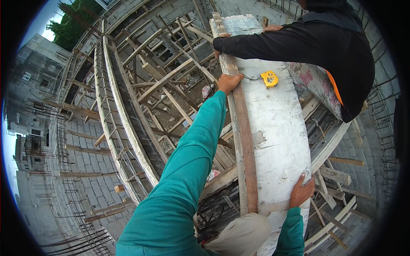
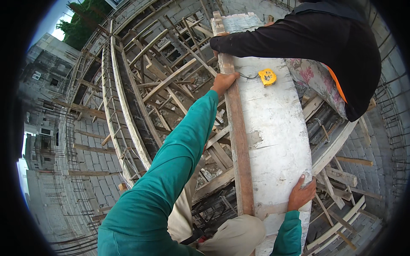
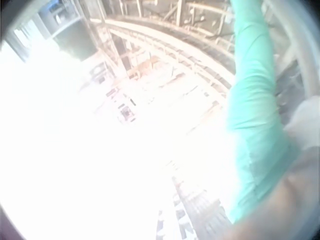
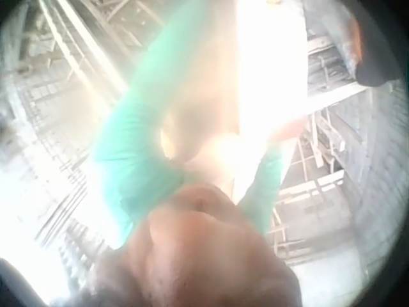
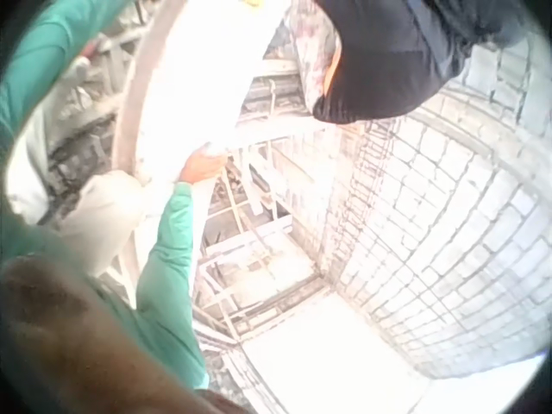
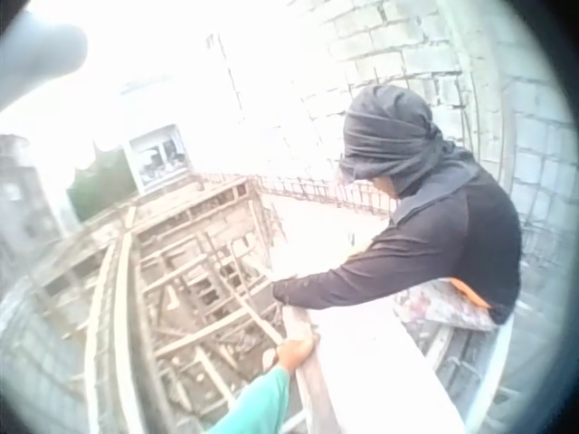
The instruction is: Installing and securing wooden formwork for a concrete beam using a hammer and tape measure.
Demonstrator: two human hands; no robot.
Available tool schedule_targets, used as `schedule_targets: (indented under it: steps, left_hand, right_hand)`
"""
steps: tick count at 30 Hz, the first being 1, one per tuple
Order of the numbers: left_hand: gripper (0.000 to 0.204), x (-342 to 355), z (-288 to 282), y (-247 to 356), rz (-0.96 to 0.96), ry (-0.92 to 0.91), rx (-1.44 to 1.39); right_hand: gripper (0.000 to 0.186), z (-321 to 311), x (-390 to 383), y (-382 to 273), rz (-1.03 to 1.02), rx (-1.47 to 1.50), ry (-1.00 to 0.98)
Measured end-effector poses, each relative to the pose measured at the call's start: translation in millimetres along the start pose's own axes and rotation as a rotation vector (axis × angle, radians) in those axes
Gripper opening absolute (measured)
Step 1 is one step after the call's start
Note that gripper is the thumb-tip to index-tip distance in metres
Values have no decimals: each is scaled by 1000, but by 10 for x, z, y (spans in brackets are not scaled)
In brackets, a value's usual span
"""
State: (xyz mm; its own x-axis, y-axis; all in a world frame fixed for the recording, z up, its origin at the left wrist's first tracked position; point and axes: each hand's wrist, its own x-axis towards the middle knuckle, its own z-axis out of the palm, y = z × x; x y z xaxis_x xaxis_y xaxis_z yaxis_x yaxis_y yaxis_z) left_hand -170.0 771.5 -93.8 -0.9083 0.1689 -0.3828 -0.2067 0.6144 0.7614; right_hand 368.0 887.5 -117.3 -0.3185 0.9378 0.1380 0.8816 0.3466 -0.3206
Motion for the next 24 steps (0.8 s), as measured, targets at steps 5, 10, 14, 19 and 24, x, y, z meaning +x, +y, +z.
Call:
schedule_targets:
  steps: [5,10,14,19,24]
  left_hand:
    - [81,-45,-29,36,-6,27,35]
    - [83,-108,-11,84,1,13,35]
    - [85,-77,-46,50,14,8,37]
    - [86,-73,15,56,5,40,49]
    - [78,-69,5,12,39,80,35]
  right_hand:
    - [65,-9,-4,-17,-9,3,-14]
    - [66,2,16,55,-20,-19,-2]
    - [64,-12,4,8,-31,-6,-10]
    - [63,38,18,106,-18,-59,8]
    - [63,48,21,66,-21,-42,2]
